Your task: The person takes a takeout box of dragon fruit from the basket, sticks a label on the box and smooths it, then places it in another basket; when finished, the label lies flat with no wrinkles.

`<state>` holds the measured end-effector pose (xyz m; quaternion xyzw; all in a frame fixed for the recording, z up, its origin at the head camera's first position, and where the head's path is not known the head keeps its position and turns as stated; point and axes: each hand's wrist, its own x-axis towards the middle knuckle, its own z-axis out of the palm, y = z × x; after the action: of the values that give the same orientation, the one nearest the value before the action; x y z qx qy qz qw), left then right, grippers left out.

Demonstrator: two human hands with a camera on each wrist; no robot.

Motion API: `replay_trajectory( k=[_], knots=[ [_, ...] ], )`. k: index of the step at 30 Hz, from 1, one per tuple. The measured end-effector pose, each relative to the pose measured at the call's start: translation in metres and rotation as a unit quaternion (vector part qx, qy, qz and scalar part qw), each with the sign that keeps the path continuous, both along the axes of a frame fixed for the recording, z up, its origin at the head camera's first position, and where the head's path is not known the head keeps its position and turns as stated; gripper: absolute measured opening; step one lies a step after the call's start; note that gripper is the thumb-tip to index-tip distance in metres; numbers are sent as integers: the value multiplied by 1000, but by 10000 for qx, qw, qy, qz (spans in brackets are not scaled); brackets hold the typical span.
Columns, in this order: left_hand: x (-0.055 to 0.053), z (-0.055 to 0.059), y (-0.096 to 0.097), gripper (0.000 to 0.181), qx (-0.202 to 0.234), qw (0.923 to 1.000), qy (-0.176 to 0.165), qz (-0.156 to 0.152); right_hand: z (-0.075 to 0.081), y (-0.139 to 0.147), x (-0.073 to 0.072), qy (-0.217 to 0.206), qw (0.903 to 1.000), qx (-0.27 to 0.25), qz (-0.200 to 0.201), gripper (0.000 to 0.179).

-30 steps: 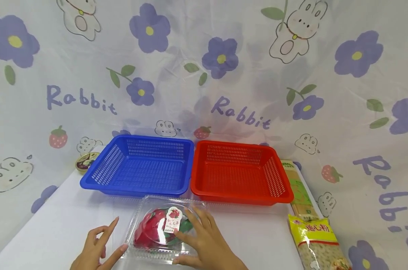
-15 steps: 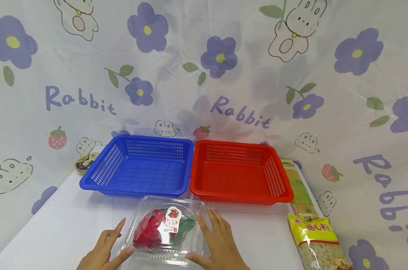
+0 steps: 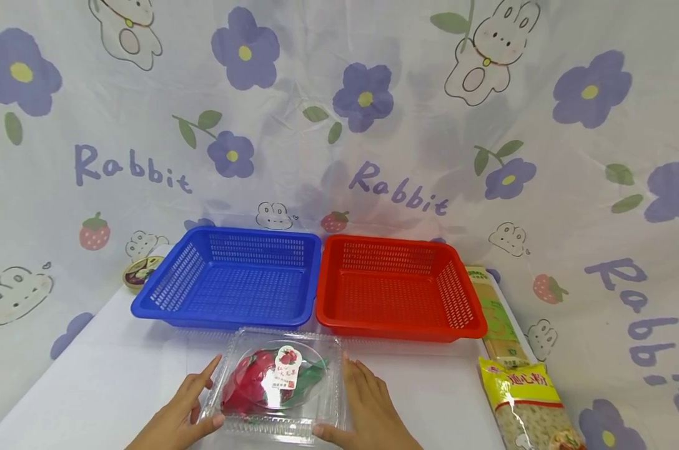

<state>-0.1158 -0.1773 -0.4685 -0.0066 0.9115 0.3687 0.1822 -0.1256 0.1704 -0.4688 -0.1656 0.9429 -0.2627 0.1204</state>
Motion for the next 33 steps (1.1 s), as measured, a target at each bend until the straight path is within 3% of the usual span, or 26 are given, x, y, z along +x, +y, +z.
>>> replay_trajectory(
  k=[5, 14, 23, 33],
  knots=[
    [-3, -4, -2, 111, 2, 9997, -13, -245, 0, -1, 0, -214, 9998, -21, 37, 116],
    [-1, -8, 6, 125, -418, 9988, 177, -201, -2, -3, 0, -266, 9996, 73, 114, 122],
    [5, -7, 12, 128, -73, 9994, 234, -224, -6, -9, 1, -220, 9994, 129, 238, 127],
    [3, -5, 12, 127, 385, 9983, 297, -331, -9, -15, 3, -347, 9990, -239, 135, 129]
  ],
)
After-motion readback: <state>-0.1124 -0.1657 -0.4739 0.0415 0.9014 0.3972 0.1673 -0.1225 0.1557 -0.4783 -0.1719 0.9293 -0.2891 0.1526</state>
